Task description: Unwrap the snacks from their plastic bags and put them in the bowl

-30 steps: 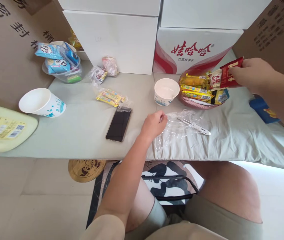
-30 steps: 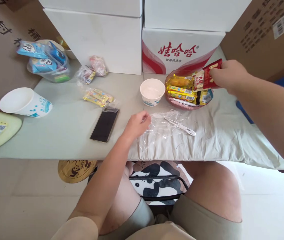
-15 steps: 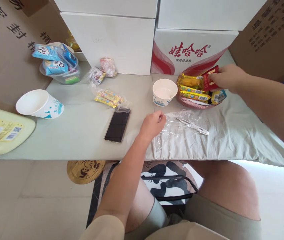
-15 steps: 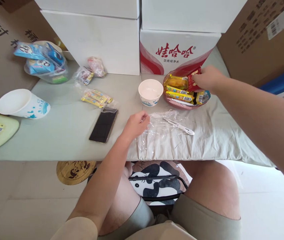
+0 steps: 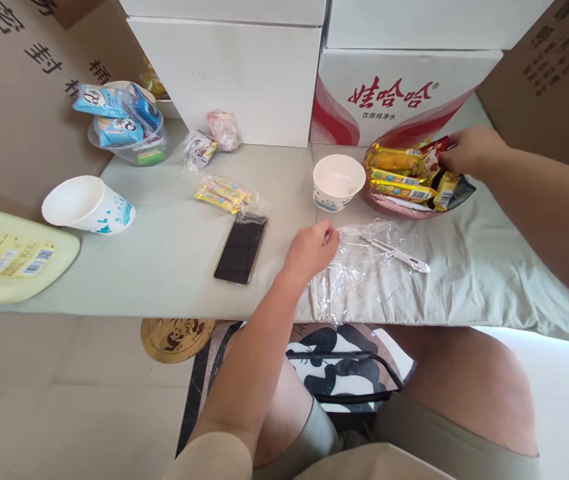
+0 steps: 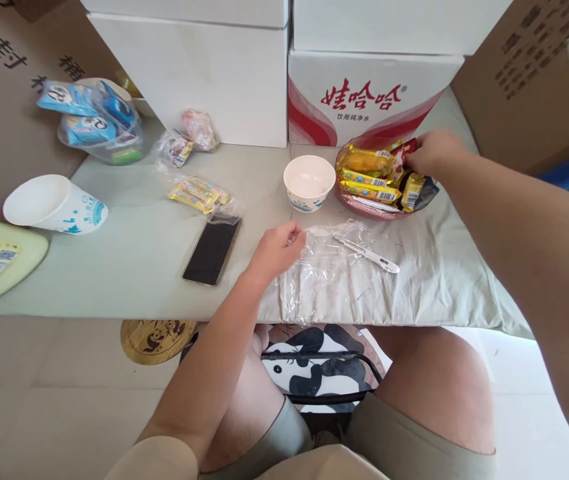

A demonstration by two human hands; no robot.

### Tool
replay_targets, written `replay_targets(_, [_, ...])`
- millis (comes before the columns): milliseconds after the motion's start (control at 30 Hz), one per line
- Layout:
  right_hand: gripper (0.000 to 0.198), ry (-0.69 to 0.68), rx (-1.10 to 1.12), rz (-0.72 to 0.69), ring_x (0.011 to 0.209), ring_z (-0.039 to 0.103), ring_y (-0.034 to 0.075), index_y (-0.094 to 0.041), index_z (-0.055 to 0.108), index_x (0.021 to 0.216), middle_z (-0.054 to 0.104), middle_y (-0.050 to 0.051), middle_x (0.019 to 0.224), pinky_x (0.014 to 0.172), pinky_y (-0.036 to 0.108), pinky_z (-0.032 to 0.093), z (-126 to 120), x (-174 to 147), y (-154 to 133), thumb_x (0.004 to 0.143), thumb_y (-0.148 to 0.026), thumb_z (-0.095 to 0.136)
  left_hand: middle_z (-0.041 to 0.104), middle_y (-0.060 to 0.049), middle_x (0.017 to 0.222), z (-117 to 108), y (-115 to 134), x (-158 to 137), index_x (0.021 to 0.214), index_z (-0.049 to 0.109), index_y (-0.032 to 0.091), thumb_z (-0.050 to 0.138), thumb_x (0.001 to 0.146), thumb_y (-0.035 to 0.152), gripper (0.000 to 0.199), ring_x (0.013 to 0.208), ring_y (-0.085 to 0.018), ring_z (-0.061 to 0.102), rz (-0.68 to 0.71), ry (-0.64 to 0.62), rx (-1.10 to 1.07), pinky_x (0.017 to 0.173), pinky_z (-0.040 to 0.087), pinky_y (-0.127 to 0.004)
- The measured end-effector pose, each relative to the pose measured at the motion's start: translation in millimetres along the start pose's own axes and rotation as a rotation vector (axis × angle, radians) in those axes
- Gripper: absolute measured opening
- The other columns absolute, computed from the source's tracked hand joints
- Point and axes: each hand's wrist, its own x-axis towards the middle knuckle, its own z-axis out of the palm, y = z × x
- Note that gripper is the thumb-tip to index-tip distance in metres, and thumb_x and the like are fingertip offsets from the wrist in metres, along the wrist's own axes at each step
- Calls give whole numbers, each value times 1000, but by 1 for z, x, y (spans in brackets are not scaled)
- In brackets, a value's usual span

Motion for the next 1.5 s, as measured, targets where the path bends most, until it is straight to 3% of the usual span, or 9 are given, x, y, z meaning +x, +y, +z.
replay_targets(100, [43, -148, 58, 129, 122, 64, 31, -3, 70, 128, 69, 26, 127, 86, 39, 46, 0, 4, -5, 99, -29, 52, 69, -2, 77, 1, 1, 1, 78, 59, 22, 51, 94, 30, 20, 74, -18, 67, 4, -9, -2, 69, 48, -27])
replay_targets(233, [60, 206, 175, 120, 131, 57, 33, 1, 64, 135, 61, 28, 137, 93, 44, 44, -12, -13, -1, 103, -36, 30, 68, -1, 74, 0, 3, 1, 78, 58, 22, 50, 95, 30, 20, 74, -17, 67, -16, -26, 13, 67, 47, -26])
replay_targets(367, [41, 494, 329, -314, 107, 69, 24, -7, 74, 108, 75, 16, 109, 92, 40, 50, 7, -80, 8, 97, -32, 43, 70, -2, 77, -2, 2, 0, 81, 58, 22, 48, 96, 30, 20, 74, -18, 68, -14, -37, 19, 66, 46, -27])
replay_targets(533, [28, 64, 335, -1010, 107, 72, 27, -22, 67, 118, 74, 13, 119, 91, 46, 61, 85, -192, 18, 96, -28, 51, 72, -3, 81, -2, -3, -1, 82, 58, 22, 49, 96, 31, 19, 73, -17, 68, 1, -15, 25, 66, 46, -26])
replay_targets(667, [37, 40, 246, -950, 134, 58, 32, -21, 60, 134, 63, 12, 144, 102, 52, 55, 124, -254, 35, 98, -24, 51, 72, -3, 80, -1, -5, -1, 82, 58, 21, 49, 95, 34, 20, 70, -16, 67, 18, -15, 20, 65, 46, -26])
replay_targets(833, [24, 92, 325, -807, 107, 70, 25, -22, 62, 121, 72, 10, 120, 86, 40, 60, 124, -289, 59, 99, -19, 52, 69, 0, 69, 6, -8, 8, 84, 62, 21, 52, 93, 33, 18, 58, -14, 62, -42, -86, -35, 62, 46, -26])
replay_targets(1167, [34, 97, 294, -621, 113, 68, 31, -20, 61, 130, 59, 17, 140, 96, 51, 58, 128, -278, 59, 99, -27, 49, 67, 0, 86, -5, -14, 22, 93, 60, 23, 51, 98, 33, 14, 71, -12, 62, -88, 301, -278, 70, 50, -27])
replay_targets(1367, [44, 84, 303, -533, 100, 73, 30, -22, 59, 139, 48, 18, 156, 79, 47, 63, 122, -266, 56, 98, -34, 48, 68, -5, 120, -15, -29, -15, 125, 56, 25, 74, 79, 26, 49, 91, -14, 66, -23, -93, -102, 82, 53, -30])
replay_targets(1500, [50, 23, 176, -426, 72, 74, 24, -23, 58, 143, 40, 14, 163, 57, 43, 61, 117, -250, 54, 98, -39, 46, 69, -4, 114, -25, -40, -11, 121, 59, 24, 62, 80, 9, 43, 82, -12, 65, -32, 86, 0, 80, 53, -28])
